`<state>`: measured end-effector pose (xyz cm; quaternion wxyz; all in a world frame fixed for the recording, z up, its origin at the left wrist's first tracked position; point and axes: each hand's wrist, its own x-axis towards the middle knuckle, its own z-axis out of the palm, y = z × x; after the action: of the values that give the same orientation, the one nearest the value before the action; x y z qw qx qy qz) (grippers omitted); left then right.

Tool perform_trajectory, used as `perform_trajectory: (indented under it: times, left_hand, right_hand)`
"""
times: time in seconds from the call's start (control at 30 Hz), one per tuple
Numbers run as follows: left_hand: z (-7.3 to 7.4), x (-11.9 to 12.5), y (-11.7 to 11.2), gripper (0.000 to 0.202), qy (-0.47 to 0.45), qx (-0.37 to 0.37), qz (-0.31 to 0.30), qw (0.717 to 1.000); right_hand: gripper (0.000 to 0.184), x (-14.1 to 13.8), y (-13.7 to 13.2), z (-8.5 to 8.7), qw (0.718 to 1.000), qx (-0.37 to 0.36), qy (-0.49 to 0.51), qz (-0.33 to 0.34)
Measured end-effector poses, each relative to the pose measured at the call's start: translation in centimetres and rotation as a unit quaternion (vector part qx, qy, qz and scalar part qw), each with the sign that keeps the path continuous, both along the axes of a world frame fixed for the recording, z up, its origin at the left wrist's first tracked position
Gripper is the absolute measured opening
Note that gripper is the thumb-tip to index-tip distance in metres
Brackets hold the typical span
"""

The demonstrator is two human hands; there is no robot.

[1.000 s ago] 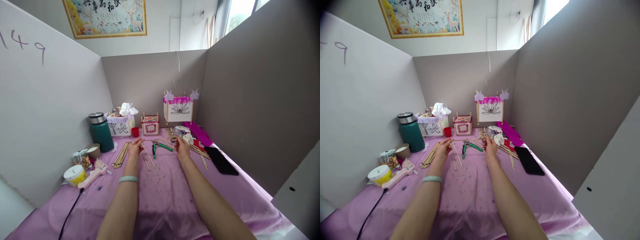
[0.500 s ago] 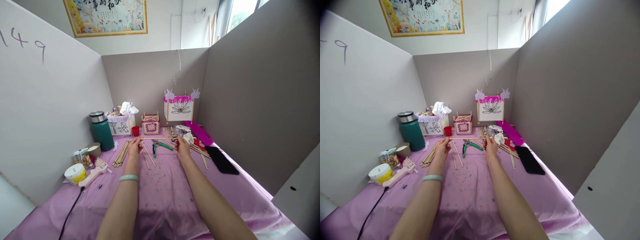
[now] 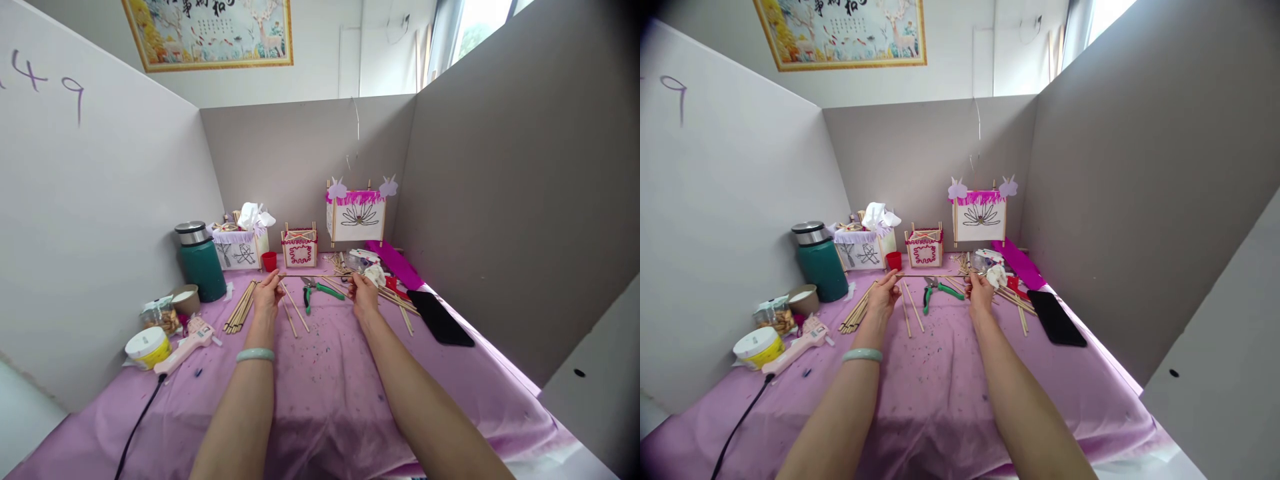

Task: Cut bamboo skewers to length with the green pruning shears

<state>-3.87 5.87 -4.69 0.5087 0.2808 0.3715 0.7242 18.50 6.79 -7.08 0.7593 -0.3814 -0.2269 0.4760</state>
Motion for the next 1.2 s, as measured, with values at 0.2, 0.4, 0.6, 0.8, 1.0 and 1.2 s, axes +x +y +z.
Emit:
perform_trajectory:
  times: [0.2,0.4,0.6,0.8,1.0,1.2]
  left_hand:
    - [0.11,0.05,-0.01,0.031,-0.002,0.012,-0.009,1.0]
    - [-0.06,-0.11,0.06,0.028,-0.011,0.021,-0.013,1.0]
    - [-0.14,-0.16,0.08,0.025,-0.006,0.015,-0.007,1.0]
    - [-0.13,-0.13,0.11,0.024,-0.013,0.017,-0.007,1.0]
    - [-0.33,-0.2,0.2,0.027,-0.005,0.023,-0.012,1.0]
    - [-0.41,-0.13,0.26,0.026,0.002,0.017,-0.006,1.0]
  right_hand:
    - [0.026,-0.01,-0.01,0.04,1.0,0.0,0.001,0.003]
    - [0.027,-0.05,0.08,0.01,1.0,0.003,0.005,0.001]
    - [0.028,-0.16,-0.23,0.28,1.0,0.002,0.003,0.006]
    - [0.028,-0.12,-0.3,0.34,1.0,0.006,0.006,0.02]
    - [0.028,-0.07,-0.26,0.35,1.0,0.001,0.007,0.015]
    - [0.021,-0.16,-0.08,0.37,0.999,-0.031,-0.016,0.0]
